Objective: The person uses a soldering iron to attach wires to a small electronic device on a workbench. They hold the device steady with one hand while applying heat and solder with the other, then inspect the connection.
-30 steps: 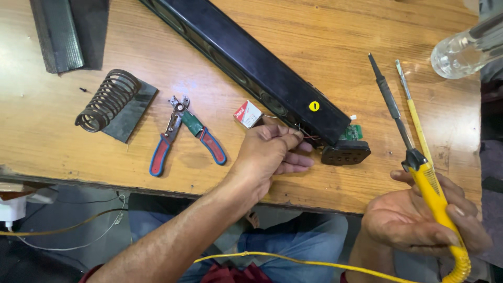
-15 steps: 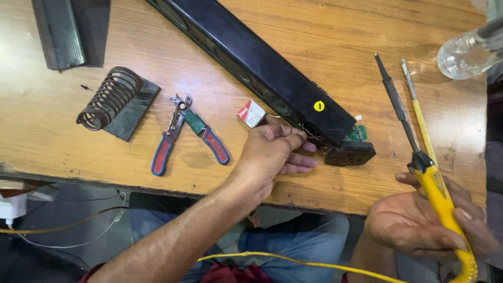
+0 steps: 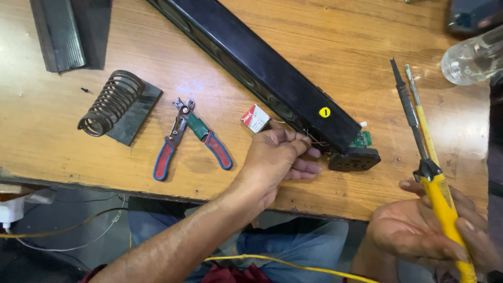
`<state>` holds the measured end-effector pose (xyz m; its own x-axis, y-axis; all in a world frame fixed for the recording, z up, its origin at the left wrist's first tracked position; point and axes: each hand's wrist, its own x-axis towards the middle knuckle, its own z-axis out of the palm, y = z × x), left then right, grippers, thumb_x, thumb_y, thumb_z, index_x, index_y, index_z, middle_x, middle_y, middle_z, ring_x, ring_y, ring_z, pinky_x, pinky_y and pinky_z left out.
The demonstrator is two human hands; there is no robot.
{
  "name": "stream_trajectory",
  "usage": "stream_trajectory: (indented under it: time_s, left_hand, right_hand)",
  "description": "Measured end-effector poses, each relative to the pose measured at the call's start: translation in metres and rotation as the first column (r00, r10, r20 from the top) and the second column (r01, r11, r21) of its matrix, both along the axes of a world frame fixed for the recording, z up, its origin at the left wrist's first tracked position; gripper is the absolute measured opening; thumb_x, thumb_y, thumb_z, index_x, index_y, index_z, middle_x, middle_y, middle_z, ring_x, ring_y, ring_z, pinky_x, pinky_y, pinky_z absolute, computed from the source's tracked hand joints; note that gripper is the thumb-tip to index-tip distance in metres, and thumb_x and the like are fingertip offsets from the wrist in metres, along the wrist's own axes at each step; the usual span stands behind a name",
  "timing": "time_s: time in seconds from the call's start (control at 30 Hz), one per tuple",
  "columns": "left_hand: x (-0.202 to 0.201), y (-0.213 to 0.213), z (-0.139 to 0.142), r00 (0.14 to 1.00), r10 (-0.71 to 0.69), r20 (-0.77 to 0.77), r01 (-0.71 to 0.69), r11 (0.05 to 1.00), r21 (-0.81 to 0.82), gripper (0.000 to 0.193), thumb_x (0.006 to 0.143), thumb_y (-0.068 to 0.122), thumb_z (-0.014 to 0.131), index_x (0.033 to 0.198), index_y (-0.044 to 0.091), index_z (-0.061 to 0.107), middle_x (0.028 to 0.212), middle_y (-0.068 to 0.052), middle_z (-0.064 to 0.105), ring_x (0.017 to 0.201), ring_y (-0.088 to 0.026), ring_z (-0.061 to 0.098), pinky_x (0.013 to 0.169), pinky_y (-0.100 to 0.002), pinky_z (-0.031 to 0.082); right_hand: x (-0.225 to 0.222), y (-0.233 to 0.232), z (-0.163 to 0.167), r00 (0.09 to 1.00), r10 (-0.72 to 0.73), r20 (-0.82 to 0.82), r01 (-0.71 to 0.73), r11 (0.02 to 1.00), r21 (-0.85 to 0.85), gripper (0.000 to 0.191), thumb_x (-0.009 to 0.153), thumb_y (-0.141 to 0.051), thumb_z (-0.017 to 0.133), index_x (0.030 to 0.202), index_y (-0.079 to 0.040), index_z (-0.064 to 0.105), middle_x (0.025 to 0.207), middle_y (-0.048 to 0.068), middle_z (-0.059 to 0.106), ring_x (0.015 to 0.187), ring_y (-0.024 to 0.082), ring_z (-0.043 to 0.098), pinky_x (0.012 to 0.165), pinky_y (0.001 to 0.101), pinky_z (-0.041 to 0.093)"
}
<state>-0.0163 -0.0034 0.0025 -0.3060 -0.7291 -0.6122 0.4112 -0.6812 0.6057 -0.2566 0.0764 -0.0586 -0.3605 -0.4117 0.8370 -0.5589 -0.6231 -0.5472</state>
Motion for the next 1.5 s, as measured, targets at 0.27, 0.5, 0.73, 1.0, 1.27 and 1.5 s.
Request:
stream_trajectory:
  time_s: [0.27,0.5,0.73,1.0,1.27,1.5]
  left_hand:
    - [-0.002,0.001,-0.001,1.000,0.003,0.000,-0.003,1.000,-0.001,0.015,0.099,0.010,0.059,0.100,-0.003,0.064,0.091,-0.017,0.073,0.071,-0.028,0.075,0.060,-0.036,0.064]
    - [-0.005,-0.001,-0.005,1.000,0.001,-0.007,-0.001,1.000,-0.006,0.015,0.099,0.011,0.058,0.100,-0.003,0.063,0.091,-0.017,0.073,0.071,-0.028,0.075,0.060,-0.036,0.063]
    - [-0.008,-0.001,-0.010,1.000,0.010,-0.024,-0.011,0.999,-0.039,0.014,0.099,0.010,0.058,0.101,-0.004,0.062,0.094,-0.018,0.072,0.072,-0.029,0.076,0.061,-0.036,0.064]
    - [-0.014,-0.002,-0.014,0.999,0.019,-0.035,-0.021,0.997,-0.080,0.018,0.099,0.011,0.057,0.103,-0.005,0.063,0.095,-0.018,0.072,0.072,-0.029,0.076,0.060,-0.036,0.064]
    - [-0.015,-0.006,-0.015,0.999,0.022,-0.024,-0.025,0.992,-0.121,0.017,0.099,0.011,0.056,0.099,-0.003,0.064,0.090,-0.015,0.072,0.069,-0.027,0.075,0.056,-0.034,0.062]
    - [-0.014,-0.008,-0.020,0.999,0.033,-0.030,-0.037,0.986,-0.161,0.018,0.099,0.012,0.057,0.098,-0.004,0.065,0.090,-0.016,0.073,0.068,-0.026,0.076,0.056,-0.034,0.064]
  right_hand:
    - [0.002,0.000,0.009,0.998,-0.007,-0.057,0.010,0.999,0.038,0.054,0.115,-0.057,0.023,0.134,-0.006,0.029,0.119,0.028,0.055,0.089,0.036,0.065,0.065,0.0390,0.063]
    - [0.015,-0.006,0.027,0.993,-0.027,-0.112,0.024,0.999,-0.028,0.041,0.117,-0.049,0.028,0.126,-0.009,0.029,0.111,0.022,0.056,0.082,0.033,0.064,0.063,0.0391,0.064]
    - [0.010,-0.007,0.020,0.999,0.011,-0.032,-0.010,1.000,0.014,0.044,0.118,-0.053,0.031,0.130,-0.011,0.029,0.121,0.027,0.059,0.085,0.035,0.064,0.067,0.0393,0.061]
    - [0.008,-0.015,0.017,0.999,-0.020,-0.030,0.019,0.999,-0.041,0.043,0.116,-0.054,0.036,0.130,-0.014,0.028,0.119,0.019,0.050,0.088,0.035,0.065,0.067,0.0403,0.064]
    - [0.030,-0.038,0.039,0.959,0.082,-0.269,-0.098,0.994,-0.043,0.039,0.114,-0.043,0.046,0.132,-0.009,0.040,0.122,0.022,0.064,0.098,0.037,0.068,0.081,0.0454,0.062]
    - [0.048,-0.038,0.061,0.908,0.206,-0.365,-0.139,0.970,0.200,0.021,0.120,-0.022,0.051,0.132,-0.006,0.051,0.140,0.027,0.057,0.123,0.039,0.068,0.103,0.0466,0.057]
